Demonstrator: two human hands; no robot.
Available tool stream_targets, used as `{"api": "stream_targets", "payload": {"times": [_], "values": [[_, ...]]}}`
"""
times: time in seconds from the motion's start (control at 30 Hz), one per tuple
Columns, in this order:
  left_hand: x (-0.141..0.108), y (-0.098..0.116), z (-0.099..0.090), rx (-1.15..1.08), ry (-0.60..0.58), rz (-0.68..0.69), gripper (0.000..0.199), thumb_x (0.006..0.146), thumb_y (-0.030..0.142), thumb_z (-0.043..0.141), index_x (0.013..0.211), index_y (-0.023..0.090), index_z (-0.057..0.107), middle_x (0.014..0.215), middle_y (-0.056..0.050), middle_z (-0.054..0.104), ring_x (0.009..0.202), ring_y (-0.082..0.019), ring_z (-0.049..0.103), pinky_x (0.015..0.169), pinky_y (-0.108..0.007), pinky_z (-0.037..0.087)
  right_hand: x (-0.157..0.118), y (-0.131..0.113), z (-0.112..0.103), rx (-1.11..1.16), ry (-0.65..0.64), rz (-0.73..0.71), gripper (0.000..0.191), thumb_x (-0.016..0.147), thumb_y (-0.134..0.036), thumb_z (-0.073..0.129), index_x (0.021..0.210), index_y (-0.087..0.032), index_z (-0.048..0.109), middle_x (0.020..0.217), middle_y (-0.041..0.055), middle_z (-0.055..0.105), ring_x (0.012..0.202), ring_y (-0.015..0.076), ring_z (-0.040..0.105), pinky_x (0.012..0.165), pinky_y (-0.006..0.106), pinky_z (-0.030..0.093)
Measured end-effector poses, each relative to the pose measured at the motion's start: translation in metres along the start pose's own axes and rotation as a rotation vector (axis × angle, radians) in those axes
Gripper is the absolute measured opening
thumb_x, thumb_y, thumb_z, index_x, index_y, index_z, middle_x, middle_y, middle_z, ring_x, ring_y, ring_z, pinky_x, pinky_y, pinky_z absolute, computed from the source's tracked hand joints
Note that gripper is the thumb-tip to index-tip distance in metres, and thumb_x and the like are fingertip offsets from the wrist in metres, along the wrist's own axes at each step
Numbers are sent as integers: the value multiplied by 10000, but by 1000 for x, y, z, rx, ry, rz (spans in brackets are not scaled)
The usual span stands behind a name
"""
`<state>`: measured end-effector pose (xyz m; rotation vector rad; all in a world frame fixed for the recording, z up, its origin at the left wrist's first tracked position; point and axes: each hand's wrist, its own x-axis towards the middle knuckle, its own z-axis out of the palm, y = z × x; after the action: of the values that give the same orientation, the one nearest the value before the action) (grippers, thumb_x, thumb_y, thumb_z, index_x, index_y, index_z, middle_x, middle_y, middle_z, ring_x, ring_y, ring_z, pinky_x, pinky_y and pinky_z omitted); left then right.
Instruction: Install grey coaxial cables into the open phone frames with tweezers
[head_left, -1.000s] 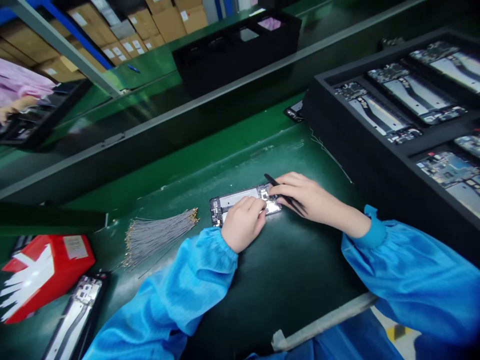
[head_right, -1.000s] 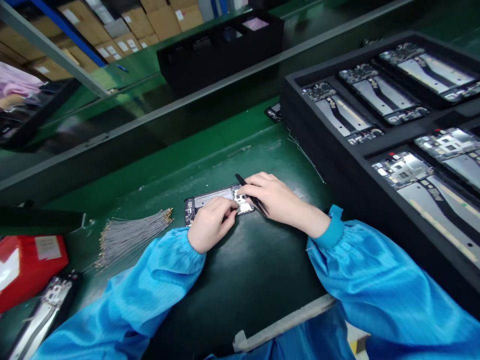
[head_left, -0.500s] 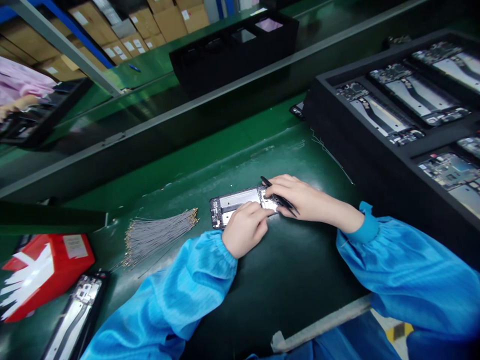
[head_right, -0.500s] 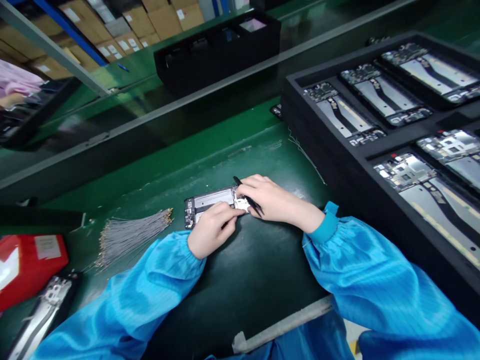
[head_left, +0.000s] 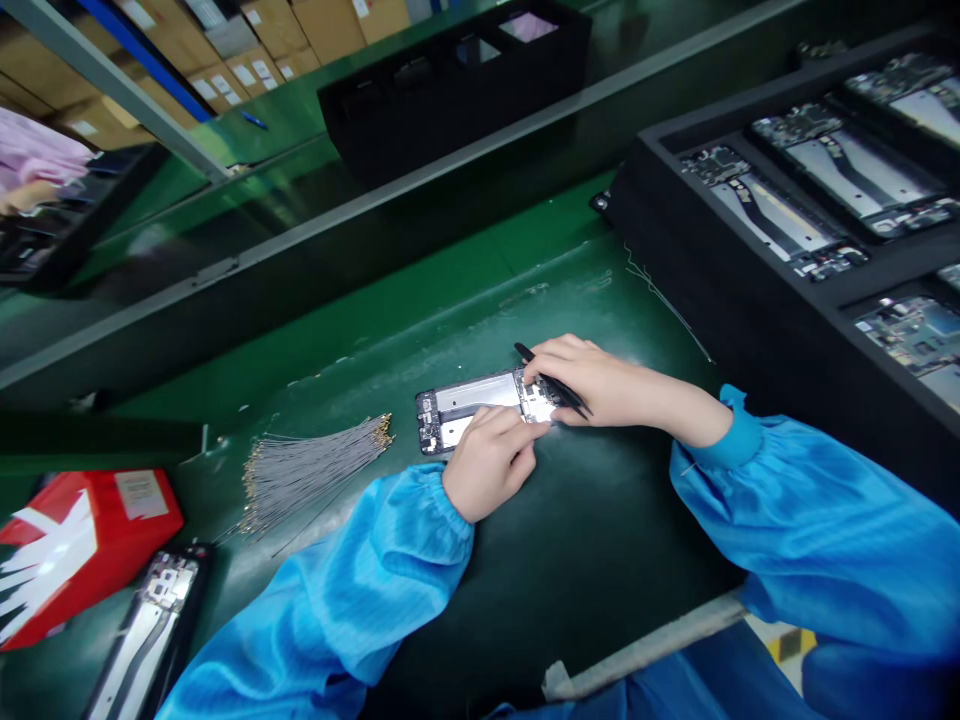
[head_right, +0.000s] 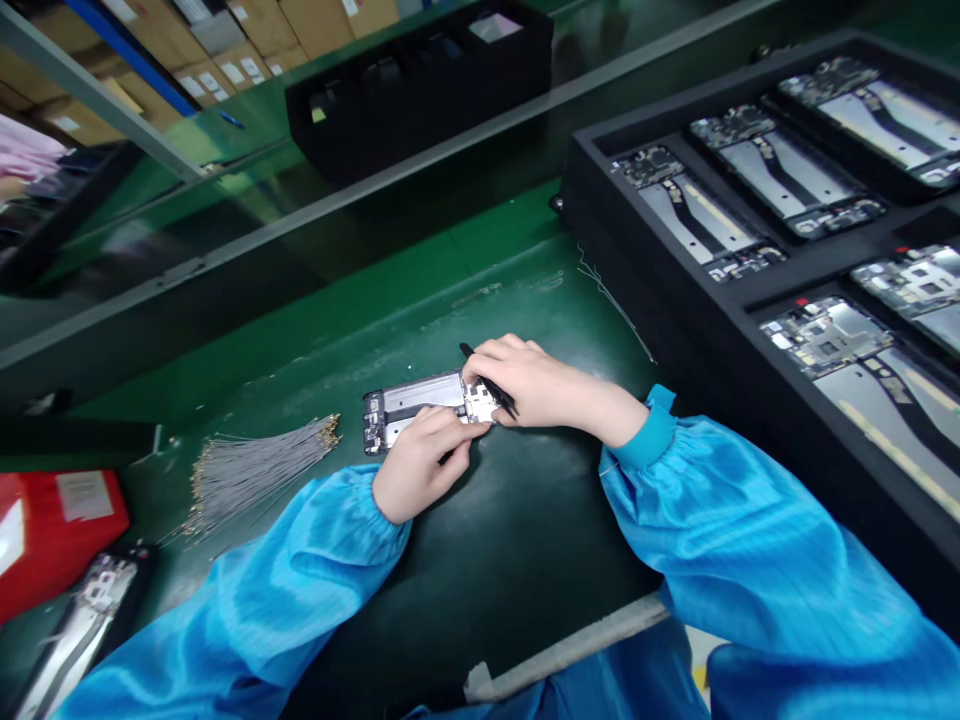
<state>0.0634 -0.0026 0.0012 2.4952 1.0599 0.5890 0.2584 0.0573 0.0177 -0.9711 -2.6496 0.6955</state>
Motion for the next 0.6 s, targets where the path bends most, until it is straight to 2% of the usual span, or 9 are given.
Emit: {"api": "stream_targets", "payload": {"times": [0.13, 0.3, 0.47, 0.6], "values": [[1, 3, -1, 20, -23, -14, 258, 822, 128, 407, 982, 178, 604, 725, -30, 538, 716, -160, 481, 669, -294, 378, 6, -5, -2, -45, -43, 43, 359, 647, -193, 570, 995, -218, 491, 1072, 75, 487, 953, 248, 391, 741, 361, 363], [2, 6, -2, 147, -61, 25, 253, 832, 143, 402, 997, 158, 593, 770, -51, 552, 753, -179, 477, 673, -309, 374, 9, -12, -1, -119, -72, 92, 329, 641, -212, 571, 959, -229, 489, 1043, 76, 482, 923, 260, 383, 693, 356, 337], [0, -12, -15, 207, -120, 180, 270, 857, 179, 390, 1052, 166, 577, 748, -48, 549, 729, -173, 471, 661, -306, 387, 4, -6, 1, -55, -37, 53, 354, 645, -185, 545, 989, -231, 475, 1077, 77, 469, 949, 259, 373, 727, 362, 337], [-4, -27, -24, 98, -99, 187, 281, 876, 178, 372, 1061, 173, 583, 750, -38, 540, 731, -143, 474, 685, -268, 414, 1, -1, 0, -4, -30, 25, 374, 649, -182, 555, 1008, -231, 463, 1099, 76, 466, 965, 256, 367, 757, 373, 337]]}}
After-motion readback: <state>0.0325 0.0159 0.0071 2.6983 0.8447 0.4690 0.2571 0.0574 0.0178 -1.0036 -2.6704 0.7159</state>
